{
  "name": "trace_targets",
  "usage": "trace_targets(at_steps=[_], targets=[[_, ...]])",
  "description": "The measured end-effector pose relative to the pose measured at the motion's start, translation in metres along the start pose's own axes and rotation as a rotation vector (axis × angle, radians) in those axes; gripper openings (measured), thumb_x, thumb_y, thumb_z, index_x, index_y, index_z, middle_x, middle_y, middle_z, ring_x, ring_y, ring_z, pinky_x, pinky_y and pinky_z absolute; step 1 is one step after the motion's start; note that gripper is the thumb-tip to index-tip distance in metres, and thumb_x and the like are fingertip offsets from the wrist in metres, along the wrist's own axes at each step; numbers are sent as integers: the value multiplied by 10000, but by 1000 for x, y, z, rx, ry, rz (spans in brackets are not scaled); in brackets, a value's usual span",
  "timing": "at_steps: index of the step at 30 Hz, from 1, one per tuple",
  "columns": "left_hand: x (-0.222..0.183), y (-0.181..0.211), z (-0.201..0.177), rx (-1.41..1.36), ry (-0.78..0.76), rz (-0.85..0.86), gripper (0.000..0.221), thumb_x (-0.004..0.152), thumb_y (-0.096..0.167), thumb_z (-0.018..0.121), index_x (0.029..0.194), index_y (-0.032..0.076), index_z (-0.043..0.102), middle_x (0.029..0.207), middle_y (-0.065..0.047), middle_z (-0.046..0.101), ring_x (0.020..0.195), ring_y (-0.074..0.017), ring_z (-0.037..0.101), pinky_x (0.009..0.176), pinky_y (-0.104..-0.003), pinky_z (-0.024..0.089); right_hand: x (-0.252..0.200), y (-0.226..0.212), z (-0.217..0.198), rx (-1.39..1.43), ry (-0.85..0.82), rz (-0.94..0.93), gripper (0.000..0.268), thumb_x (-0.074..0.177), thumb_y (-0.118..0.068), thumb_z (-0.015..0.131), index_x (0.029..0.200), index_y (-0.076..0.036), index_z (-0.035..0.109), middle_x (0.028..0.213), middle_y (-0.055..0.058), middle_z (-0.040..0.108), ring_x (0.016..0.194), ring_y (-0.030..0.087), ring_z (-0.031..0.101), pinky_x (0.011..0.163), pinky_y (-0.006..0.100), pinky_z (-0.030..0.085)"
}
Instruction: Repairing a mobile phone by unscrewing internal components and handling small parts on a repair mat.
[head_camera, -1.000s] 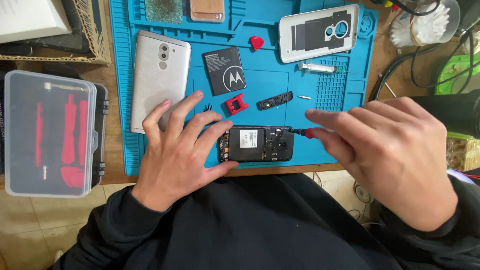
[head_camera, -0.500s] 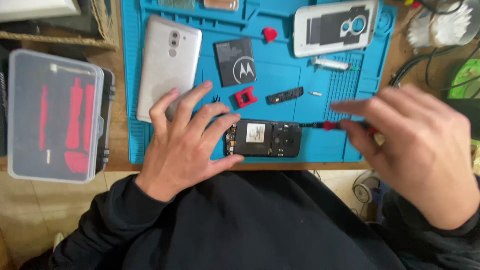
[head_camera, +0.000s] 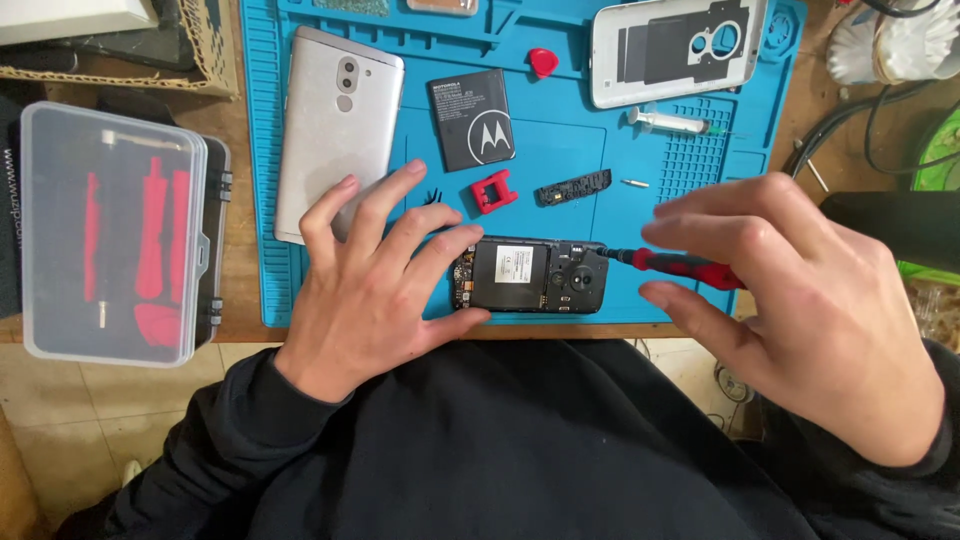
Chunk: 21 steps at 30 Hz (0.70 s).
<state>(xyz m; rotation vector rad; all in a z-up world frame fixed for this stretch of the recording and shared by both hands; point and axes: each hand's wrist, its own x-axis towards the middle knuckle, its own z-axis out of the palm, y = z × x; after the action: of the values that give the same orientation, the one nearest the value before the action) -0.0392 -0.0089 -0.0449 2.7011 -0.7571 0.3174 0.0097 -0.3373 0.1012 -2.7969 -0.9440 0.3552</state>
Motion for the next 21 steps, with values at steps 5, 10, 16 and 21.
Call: trace_targets(at_steps=[5,10,16,21], targets=[[0,0,-1,4,-27,-4,703,986,838,801,1401,272,830,1423,35,736,1581,-311,582,1221,-576,362,-5,-1,2,-149,-7,84,370,1186,-508,792,1276,-150,778,969,1,747,841,233,755,686,405,520],[1,0,-1,19,-25,-3,728,943,847,891,1390,276,829,1417,46,730,1578,-308,590,1220,-568,372,-3,-7,5,-294,61,88,362,1338,-446,781,1042,-240,746,766,-68,663,651,182,625,592,401,307],[0,1,-1,-29,-11,-10,699,1155,799,484,1389,245,839,1414,19,741,1575,-315,581,1215,-582,363,-12,-9,0,-316,-15,52,675,1238,-344,791,1816,-75,569,1072,22,795,813,220,759,620,414,523],[0,2,0,5,-6,-3,695,1163,814,492,1386,259,845,1381,28,757,1574,-305,589,1226,-565,359,-18,-12,7,-457,14,84,1068,1087,-892,857,1864,-206,604,1011,-41,724,800,142,711,543,361,355]])
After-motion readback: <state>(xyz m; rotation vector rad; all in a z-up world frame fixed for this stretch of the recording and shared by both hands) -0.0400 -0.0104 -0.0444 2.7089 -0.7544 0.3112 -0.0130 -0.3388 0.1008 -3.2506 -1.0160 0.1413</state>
